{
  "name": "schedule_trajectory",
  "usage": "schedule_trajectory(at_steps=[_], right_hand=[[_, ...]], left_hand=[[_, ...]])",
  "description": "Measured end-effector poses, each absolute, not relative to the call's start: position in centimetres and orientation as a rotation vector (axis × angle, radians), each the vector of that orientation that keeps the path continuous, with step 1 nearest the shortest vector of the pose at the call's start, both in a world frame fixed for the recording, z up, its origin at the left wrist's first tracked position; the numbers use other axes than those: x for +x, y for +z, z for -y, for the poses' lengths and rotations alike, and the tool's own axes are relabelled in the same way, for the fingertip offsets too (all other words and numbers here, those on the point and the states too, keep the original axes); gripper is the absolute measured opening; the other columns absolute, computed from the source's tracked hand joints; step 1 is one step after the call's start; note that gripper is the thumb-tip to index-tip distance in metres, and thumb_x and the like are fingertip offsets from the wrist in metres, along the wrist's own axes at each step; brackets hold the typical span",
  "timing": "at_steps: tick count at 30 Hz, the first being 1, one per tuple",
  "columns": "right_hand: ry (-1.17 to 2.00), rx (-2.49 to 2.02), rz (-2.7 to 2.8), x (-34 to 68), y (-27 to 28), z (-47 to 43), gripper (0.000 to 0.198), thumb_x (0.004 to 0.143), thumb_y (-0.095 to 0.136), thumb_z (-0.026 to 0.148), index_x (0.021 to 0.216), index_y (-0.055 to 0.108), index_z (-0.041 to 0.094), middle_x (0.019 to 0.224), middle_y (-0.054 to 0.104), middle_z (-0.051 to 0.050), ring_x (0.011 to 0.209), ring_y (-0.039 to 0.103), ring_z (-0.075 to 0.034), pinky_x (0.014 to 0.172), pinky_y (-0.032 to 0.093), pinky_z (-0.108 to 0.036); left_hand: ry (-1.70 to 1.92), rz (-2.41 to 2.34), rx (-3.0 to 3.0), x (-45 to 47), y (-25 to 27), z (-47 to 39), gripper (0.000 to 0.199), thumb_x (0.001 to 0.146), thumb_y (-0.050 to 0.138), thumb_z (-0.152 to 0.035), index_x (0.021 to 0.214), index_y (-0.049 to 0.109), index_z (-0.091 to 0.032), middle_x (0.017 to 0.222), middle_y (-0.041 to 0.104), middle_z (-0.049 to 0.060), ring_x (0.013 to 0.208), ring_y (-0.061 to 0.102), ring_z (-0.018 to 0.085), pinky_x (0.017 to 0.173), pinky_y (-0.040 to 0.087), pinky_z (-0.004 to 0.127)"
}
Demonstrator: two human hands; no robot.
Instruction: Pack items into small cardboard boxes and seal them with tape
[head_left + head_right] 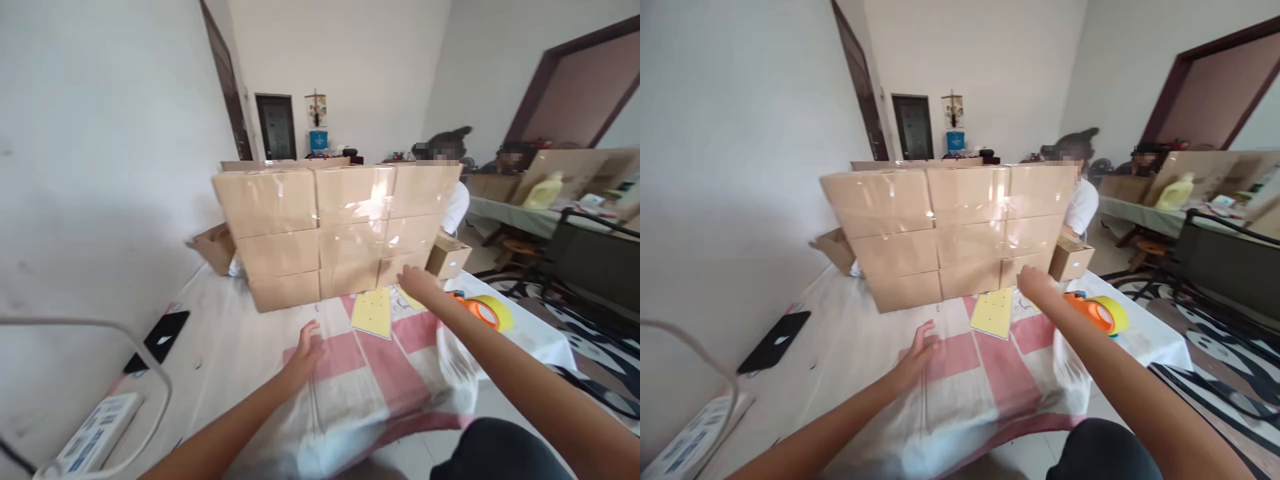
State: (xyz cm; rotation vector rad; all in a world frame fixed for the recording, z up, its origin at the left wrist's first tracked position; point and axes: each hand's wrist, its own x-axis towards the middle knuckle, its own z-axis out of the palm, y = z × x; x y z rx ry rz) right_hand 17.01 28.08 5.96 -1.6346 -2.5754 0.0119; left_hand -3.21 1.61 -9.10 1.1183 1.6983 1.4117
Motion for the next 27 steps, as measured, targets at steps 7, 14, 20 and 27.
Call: schedule_trajectory(at_steps=[7, 14, 20, 27], right_hand=[[0.145, -0.859, 2.850, 0.4, 2.4, -13.2, 0.033, 0.102, 0.039, 0.028, 0.095, 0.071, 0.020, 0.102, 0.075, -0.010, 0.099, 0.070, -0.022, 0.083, 0.047, -0.029], [0.973, -0.515, 2.391, -17.7, -1.1, -7.1, 0.050, 0.088, 0.063, 0.030, 0.136, 0.056, 0.017, 0.132, 0.066, -0.013, 0.119, 0.065, -0.025, 0.100, 0.050, -0.035], [0.962, -0.883, 2.162, -27.5, -3.7, -7.0, 0.084, 0.087, 0.062, 0.035, 0.157, 0.024, 0.007, 0.163, 0.028, -0.020, 0.152, 0.029, -0.028, 0.120, 0.029, -0.040], [0.636, -1.019, 2.072, -32.4, -7.6, -9.4, 0.063, 0.095, 0.046, 0.025, 0.155, 0.032, 0.012, 0.155, 0.044, -0.018, 0.141, 0.044, -0.030, 0.111, 0.034, -0.047]], left_hand=[[1.968, -1.932, 0.574, -13.8, -6.6, -1.2, 0.016, 0.082, 0.054, -0.024, 0.096, 0.047, -0.024, 0.087, 0.058, -0.001, 0.078, 0.062, 0.015, 0.077, 0.051, 0.031], [2.197, -2.161, 0.143, -26.7, -6.5, 2.8, 0.028, 0.078, 0.063, -0.017, 0.098, 0.045, -0.024, 0.082, 0.053, -0.004, 0.083, 0.062, 0.018, 0.089, 0.047, 0.036], [2.249, -2.176, 0.003, -33.8, -7.6, 4.0, 0.038, 0.078, 0.073, -0.020, 0.110, 0.051, -0.018, 0.109, 0.060, 0.006, 0.104, 0.061, 0.023, 0.100, 0.046, 0.044], [2.406, -1.961, 0.126, -43.1, -7.5, -3.2, 0.046, 0.094, 0.059, -0.032, 0.134, 0.042, -0.016, 0.143, 0.048, 0.017, 0.132, 0.050, 0.028, 0.110, 0.040, 0.046]])
